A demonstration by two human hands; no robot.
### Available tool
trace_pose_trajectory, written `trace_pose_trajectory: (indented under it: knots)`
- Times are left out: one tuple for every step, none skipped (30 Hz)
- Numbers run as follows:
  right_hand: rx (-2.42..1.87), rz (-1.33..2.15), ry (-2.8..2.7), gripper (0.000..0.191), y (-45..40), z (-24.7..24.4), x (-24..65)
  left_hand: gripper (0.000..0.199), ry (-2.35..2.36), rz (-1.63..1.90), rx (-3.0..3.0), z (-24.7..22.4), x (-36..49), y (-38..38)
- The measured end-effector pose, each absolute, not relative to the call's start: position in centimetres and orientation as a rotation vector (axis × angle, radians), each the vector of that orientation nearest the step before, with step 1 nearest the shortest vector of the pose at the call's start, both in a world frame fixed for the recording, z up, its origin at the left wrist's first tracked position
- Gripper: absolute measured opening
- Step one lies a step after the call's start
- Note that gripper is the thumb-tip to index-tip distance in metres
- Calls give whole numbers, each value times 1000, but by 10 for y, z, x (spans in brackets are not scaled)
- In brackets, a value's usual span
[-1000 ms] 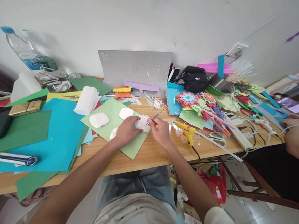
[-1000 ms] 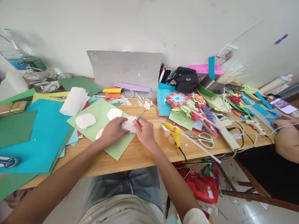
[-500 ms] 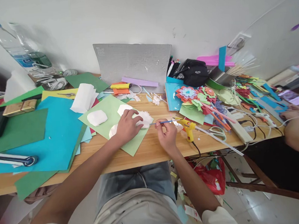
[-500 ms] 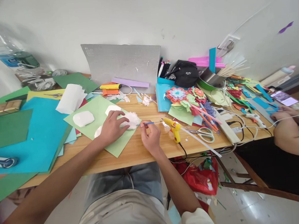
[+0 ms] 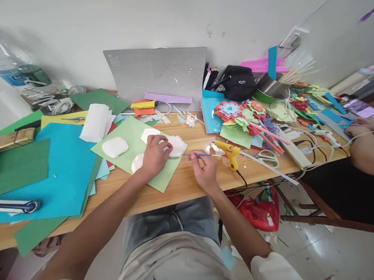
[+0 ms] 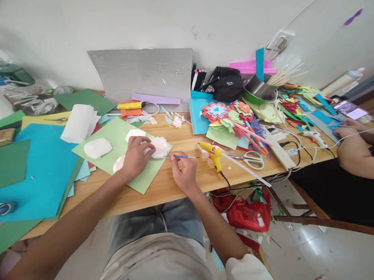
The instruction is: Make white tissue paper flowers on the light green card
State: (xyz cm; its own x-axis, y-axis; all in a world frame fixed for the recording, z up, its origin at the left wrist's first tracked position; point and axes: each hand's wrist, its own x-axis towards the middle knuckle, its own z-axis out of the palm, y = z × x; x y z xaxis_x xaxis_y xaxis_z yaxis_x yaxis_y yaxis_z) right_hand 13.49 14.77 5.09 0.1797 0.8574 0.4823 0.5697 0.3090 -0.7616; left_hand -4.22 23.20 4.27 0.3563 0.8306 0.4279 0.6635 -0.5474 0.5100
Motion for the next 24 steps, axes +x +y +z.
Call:
trace_pose_trajectory:
  knots:
    - [-1370, 343, -1496, 19, 148, 52, 135, 16, 1341, 981, 2331, 43, -43, 233]
    - [-1371, 346, -1490, 19, 148, 52, 134, 16, 1343, 984, 2308, 44, -44, 234]
    - [-1377, 346, -1487, 19, 148, 52, 134, 15, 1344, 982, 2308, 45, -45, 234]
    - [-1383, 343, -1484, 19, 148, 52, 134, 14, 1342, 975, 2334, 47, -45, 233]
    - [-1387, 337, -1480, 20, 148, 51, 134, 13, 1340, 965, 2377, 48, -44, 232]
    - [-1388, 331, -1475, 20, 148, 51, 135, 14, 1340, 949, 2431, 49, -43, 230]
    - [-1387, 323, -1469, 19, 149, 50, 135, 17, 1343, 927, 2483, 50, -42, 228]
    - [-1385, 315, -1464, 19, 149, 49, 135, 18, 1347, 900, 2528, 51, -41, 226]
    - [-1383, 310, -1460, 19, 149, 48, 135, 17, 1351, 868, 2563, 51, -40, 225]
    - [-1382, 306, -1460, 19, 149, 47, 135, 15, 1351, 837, 2592, 50, -40, 224]
    - [-1379, 302, -1461, 19, 149, 47, 135, 15, 1349, 816, 2612, 50, -40, 223]
    - [-1375, 298, -1464, 18, 149, 46, 135, 17, 1345, 808, 2621, 49, -40, 223]
    - [-1370, 294, -1467, 18, 148, 45, 135, 20, 1337, 813, 2619, 47, -41, 224]
    - [-1366, 289, -1468, 18, 148, 45, 136, 21, 1327, 828, 2606, 46, -41, 224]
    - [-1366, 283, -1466, 19, 148, 44, 136, 21, 1317, 858, 2581, 46, -42, 225]
    - [-1369, 279, -1464, 19, 147, 43, 137, 21, 1307, 899, 2545, 46, -42, 226]
    - [-1373, 279, -1460, 19, 147, 43, 138, 19, 1301, 951, 2496, 46, -42, 226]
    - [-1376, 281, -1456, 19, 147, 42, 139, 18, 1298, 1005, 2436, 48, -43, 227]
    - [-1377, 284, -1450, 19, 147, 41, 139, 16, 1301, 1058, 2362, 49, -44, 228]
    - [-1375, 289, -1442, 19, 147, 41, 140, 14, 1307, 1103, 2278, 52, -45, 229]
    - [-1371, 296, -1434, 19, 148, 41, 141, 13, 1315, 1138, 2186, 54, -46, 230]
    - [-1367, 303, -1428, 19, 148, 41, 141, 13, 1321, 1163, 2095, 57, -48, 231]
    - [-1364, 312, -1428, 19, 150, 42, 142, 14, 1322, 1181, 2006, 59, -50, 233]
    - [-1361, 323, -1435, 19, 152, 44, 142, 16, 1318, 1194, 1917, 61, -52, 235]
